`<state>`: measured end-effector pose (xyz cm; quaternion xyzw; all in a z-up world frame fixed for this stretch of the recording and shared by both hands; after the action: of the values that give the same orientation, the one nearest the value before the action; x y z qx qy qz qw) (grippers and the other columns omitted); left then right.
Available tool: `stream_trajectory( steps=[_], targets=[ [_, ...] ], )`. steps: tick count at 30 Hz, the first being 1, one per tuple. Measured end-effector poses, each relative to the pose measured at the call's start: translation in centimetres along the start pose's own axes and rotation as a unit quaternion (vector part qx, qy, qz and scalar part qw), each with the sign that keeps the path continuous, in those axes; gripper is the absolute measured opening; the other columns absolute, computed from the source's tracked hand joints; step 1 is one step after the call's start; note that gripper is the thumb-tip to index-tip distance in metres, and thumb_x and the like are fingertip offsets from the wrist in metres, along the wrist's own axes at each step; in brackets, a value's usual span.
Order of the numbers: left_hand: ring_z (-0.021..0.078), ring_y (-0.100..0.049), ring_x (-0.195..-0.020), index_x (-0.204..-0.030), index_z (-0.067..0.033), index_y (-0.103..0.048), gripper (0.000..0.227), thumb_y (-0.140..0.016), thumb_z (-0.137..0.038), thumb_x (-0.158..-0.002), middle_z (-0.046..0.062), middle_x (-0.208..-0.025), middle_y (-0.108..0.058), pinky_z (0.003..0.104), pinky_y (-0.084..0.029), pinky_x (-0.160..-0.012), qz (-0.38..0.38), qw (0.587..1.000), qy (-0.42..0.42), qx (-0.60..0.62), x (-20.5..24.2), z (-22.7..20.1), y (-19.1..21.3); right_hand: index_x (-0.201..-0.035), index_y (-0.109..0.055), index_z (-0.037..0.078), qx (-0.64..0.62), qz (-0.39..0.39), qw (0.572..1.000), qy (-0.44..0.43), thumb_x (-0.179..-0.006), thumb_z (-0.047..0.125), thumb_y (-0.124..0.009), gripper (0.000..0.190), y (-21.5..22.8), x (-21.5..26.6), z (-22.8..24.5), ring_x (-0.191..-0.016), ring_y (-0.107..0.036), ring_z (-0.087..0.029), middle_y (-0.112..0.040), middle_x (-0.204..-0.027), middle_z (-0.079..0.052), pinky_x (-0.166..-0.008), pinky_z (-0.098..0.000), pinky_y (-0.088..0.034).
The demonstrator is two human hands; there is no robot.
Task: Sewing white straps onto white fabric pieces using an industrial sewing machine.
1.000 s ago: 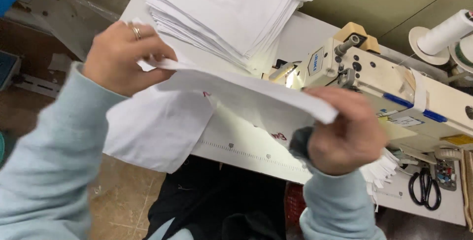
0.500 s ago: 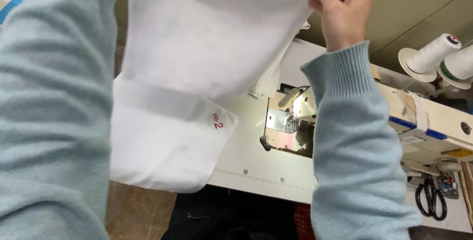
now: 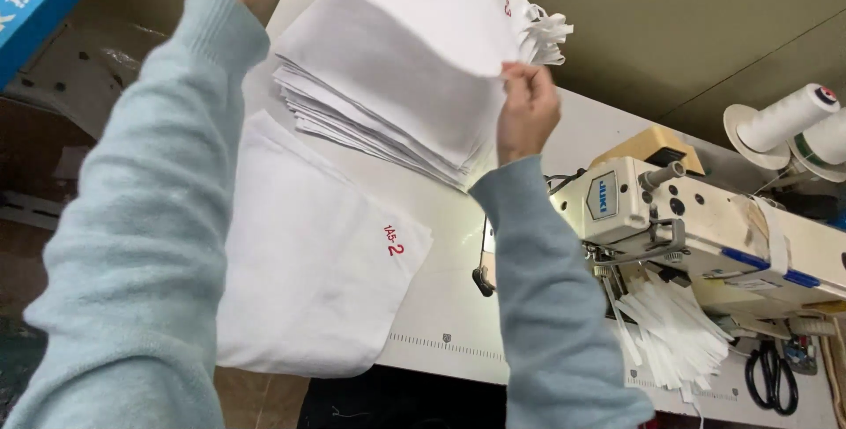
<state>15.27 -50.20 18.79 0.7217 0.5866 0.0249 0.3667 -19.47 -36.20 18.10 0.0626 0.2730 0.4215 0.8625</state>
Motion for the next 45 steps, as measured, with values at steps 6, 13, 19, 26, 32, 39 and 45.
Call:
stream_trajectory(
  steps=[6,13,19,26,32,39,45],
  targets=[
    [0.0321,-0.07,-0.105,-0.089,-0.0191,-0.078,0.027,-0.063,0.003,-0.085,0.006,-0.104,-0.077,0.044,-0.056,-0.093,0.037,0.999,0.036,-0.004,3.1,13.8,-9.3,-0.08,-0.067,0.008,0.024,0.004,0.997,-0.073,-0.084,0.005,-0.057,0.011,-2.2,8.5,-6.4,-0.119,-0.064,-0.037,-0.073,-0.101,-0.016,-0.1,-0.0457,-0.057],
    [0.0322,-0.072,-0.095,-0.092,-0.0235,-0.078,0.017,-0.069,-0.01,-0.091,0.008,-0.097,-0.076,0.044,-0.06,-0.086,0.113,0.96,0.008,-0.254,2.9,15.8,-9.8,-0.08,-0.069,0.008,0.125,0.056,0.985,0.105,-0.082,0.003,-0.06,0.01,-1.4,10.7,-5.9,-0.111,-0.067,-0.032,-0.071,-0.1,-0.01,-0.093,-0.0403,-0.059],
    [0.0288,-0.049,-0.143,-0.114,-0.0236,-0.081,0.023,-0.065,-0.019,-0.098,0.006,-0.14,-0.071,0.052,-0.027,-0.12,0.15,0.838,-0.05,-0.523,9.4,3.9,-10.0,-0.111,-0.075,0.018,0.1,0.178,0.968,0.144,-0.09,0.012,-0.069,0.023,2.2,17.6,-2.9,-0.108,-0.067,-0.028,-0.072,-0.109,-0.006,-0.094,-0.0421,-0.055],
    [0.0273,-0.056,-0.129,-0.13,-0.0195,-0.065,0.031,-0.054,-0.026,-0.102,0.007,-0.136,-0.064,0.044,-0.052,-0.099,0.346,0.9,0.02,-0.266,21.4,-8.9,-15.9,-0.118,-0.073,0.013,0.163,0.238,0.952,0.105,-0.084,0.04,-0.084,0.045,2.7,21.9,-6.4,-0.105,-0.063,-0.029,-0.066,-0.11,-0.008,-0.093,-0.0393,-0.055],
    [0.0252,-0.051,-0.134,-0.142,-0.0191,-0.058,0.044,-0.064,-0.027,-0.099,0.007,-0.138,-0.062,0.039,-0.044,-0.102,0.332,0.911,0.028,-0.242,22.2,-7.8,-16.6,-0.089,-0.074,0.025,0.221,0.296,0.929,0.014,-0.08,0.042,-0.085,0.022,0.9,21.2,-8.3,-0.102,-0.058,-0.019,-0.062,-0.095,0.006,-0.091,-0.0337,-0.047],
    [0.0235,-0.058,-0.108,-0.128,-0.0174,-0.069,0.042,-0.078,-0.022,-0.088,0.005,-0.104,-0.066,0.036,-0.05,-0.093,0.206,0.962,-0.002,-0.178,23.1,-6.5,-16.3,-0.12,-0.066,0.023,0.278,0.34,0.898,-0.005,-0.076,0.041,-0.087,0.052,0.2,20.3,-8.1,-0.116,-0.053,-0.024,-0.059,-0.115,0.0,-0.095,-0.0388,-0.045],
    [0.0249,-0.049,-0.132,-0.149,-0.0315,-0.051,0.067,-0.076,-0.039,-0.087,0.005,-0.139,-0.056,0.042,-0.047,-0.099,0.188,0.913,0.144,-0.333,24.5,-7.3,-13.6,-0.089,-0.074,0.027,0.255,0.386,0.886,-0.028,-0.075,0.04,-0.085,0.022,-0.7,20.2,-8.4,-0.109,-0.059,-0.021,-0.066,-0.094,0.004,-0.094,-0.0387,-0.045]
  ],
)
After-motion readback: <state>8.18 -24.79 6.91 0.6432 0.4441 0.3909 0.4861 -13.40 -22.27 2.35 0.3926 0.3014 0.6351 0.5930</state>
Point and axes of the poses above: each hand's wrist, its own x-axis away from the middle knuckle, its own y-axis out of the back of the hand, z = x × y, the point moved 8 cm from there along -x, towards the middle knuckle
